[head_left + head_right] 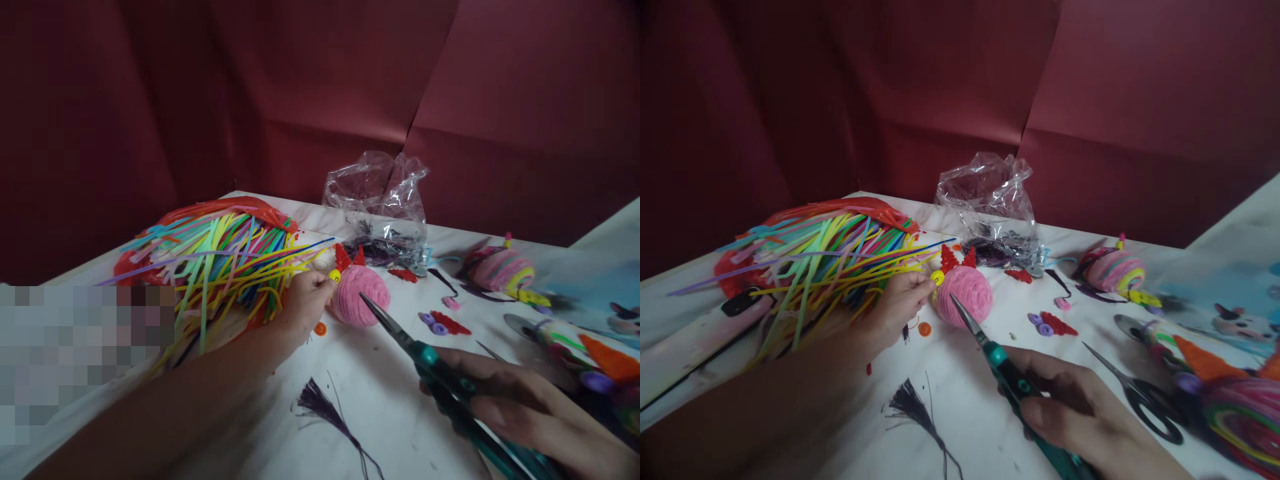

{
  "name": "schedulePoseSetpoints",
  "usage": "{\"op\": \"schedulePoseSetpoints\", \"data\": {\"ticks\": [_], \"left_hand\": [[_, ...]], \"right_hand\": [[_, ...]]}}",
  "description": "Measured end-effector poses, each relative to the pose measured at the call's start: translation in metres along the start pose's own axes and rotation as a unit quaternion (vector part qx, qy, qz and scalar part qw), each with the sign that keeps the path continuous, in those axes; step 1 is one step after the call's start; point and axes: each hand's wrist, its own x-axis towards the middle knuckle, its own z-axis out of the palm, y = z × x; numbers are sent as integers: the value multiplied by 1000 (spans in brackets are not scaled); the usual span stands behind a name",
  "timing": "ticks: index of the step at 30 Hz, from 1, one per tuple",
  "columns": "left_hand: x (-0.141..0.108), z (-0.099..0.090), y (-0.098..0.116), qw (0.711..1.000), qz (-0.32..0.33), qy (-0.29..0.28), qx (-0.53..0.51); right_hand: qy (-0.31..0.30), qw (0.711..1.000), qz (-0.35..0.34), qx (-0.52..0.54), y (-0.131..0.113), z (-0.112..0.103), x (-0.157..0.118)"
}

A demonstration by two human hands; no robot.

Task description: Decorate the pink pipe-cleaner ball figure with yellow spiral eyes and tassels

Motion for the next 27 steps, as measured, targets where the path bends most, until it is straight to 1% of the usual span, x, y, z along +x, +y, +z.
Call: {"op": "schedulePoseSetpoints", "data": {"ticks": [1, 2, 3, 4, 6, 8, 11, 13, 17, 20, 23, 27], "left_hand": [[1, 0, -1, 1000, 3, 2, 6], [3, -1, -2, 1000, 5, 4, 10], [4, -1, -3, 1000, 7, 5, 14], [5, -1, -4, 1000, 7, 6, 17], [7, 0, -5, 1000, 4, 7, 20], [9, 1, -6, 1000, -3, 8, 20], [10, 3, -6, 1000, -13, 10, 14], [10, 3, -6, 1000, -18, 10, 9], [10, 3, -4, 1000, -25, 4, 4], [11, 3, -3, 1000, -27, 0, 5], [13, 2, -2, 999, -31, -6, 10], [11, 1, 4, 999, -41, -17, 16]], "right_hand": [[-27, 996, 34, 74, -14, 3, 3], [-68, 990, 44, 118, -28, 5, 6], [-83, 987, 44, 131, -39, 7, 9], [-83, 987, 45, 126, -48, 9, 12], [-73, 994, 29, 69, -59, 12, 18], [-82, 997, 8, 11, -61, 14, 22], [-108, 994, -22, -23, -60, 15, 27], [-103, 993, -34, -37, -59, 17, 29], [-62, 994, -56, -74, -65, 19, 33], [-43, 993, -55, -96, -72, 19, 35], [-50, 989, -62, -121, -73, 17, 38], [-70, 983, -80, -148, -68, 16, 43]]}}
